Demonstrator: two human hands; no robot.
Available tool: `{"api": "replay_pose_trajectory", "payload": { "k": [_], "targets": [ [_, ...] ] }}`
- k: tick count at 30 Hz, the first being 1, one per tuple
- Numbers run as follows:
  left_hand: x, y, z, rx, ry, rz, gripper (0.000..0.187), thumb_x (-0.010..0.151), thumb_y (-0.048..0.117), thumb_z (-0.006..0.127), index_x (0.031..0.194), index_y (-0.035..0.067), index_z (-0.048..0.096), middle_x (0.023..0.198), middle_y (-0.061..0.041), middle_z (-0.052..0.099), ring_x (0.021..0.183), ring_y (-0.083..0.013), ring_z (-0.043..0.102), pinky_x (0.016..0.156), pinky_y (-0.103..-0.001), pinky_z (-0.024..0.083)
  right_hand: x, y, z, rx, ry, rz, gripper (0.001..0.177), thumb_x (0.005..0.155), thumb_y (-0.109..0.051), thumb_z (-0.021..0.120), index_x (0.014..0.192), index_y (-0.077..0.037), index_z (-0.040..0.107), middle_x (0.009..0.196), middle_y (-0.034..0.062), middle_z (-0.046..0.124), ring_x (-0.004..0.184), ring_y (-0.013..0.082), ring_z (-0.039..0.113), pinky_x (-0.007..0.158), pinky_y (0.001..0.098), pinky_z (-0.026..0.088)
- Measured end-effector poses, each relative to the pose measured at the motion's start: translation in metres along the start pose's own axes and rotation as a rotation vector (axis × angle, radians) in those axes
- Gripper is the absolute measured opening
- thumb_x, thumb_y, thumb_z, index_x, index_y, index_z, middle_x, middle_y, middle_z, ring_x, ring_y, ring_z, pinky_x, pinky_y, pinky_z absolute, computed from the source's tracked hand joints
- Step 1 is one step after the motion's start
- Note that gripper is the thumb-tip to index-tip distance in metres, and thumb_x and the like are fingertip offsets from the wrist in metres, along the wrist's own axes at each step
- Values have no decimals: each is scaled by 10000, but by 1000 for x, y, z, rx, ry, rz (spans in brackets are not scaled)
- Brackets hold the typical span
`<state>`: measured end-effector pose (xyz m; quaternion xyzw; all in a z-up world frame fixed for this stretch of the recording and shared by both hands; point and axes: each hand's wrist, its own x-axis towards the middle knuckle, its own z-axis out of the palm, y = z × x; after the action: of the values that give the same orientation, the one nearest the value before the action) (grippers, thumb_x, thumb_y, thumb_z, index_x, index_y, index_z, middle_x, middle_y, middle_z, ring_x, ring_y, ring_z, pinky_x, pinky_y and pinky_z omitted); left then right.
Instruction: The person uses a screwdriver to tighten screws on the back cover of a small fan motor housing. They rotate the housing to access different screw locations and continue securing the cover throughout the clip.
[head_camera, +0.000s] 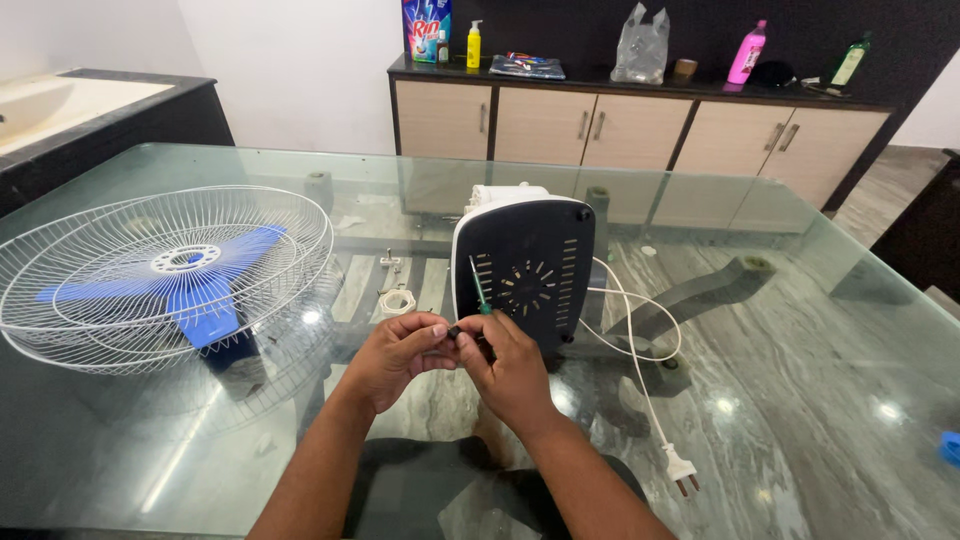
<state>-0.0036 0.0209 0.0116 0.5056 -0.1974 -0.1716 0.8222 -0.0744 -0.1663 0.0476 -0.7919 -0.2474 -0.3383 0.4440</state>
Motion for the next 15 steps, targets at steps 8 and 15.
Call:
{"api": "replay_pose_trajectory", "payload": {
  "k": [8,15],
  "targets": [
    [4,-4,-5,-4,-51,23,169,1005,185,640,989,29,701,914,-62,737,836,-153,698,802,-341,588,-3,-4,2,42,-11,65,142,895,-139,734,1018,-73,706,881,56,669,651,153,676,580,299,543],
    [6,-8,-13,44,9,-24,182,983,166,610,943,14,701,834,-66,712,748,-167,664,739,-358,558,-2,-11,-2,7,-17,17,140,898,-141,759,1023,-89,722,845,55,638,616,142,642,553,287,511]
  ]
}}
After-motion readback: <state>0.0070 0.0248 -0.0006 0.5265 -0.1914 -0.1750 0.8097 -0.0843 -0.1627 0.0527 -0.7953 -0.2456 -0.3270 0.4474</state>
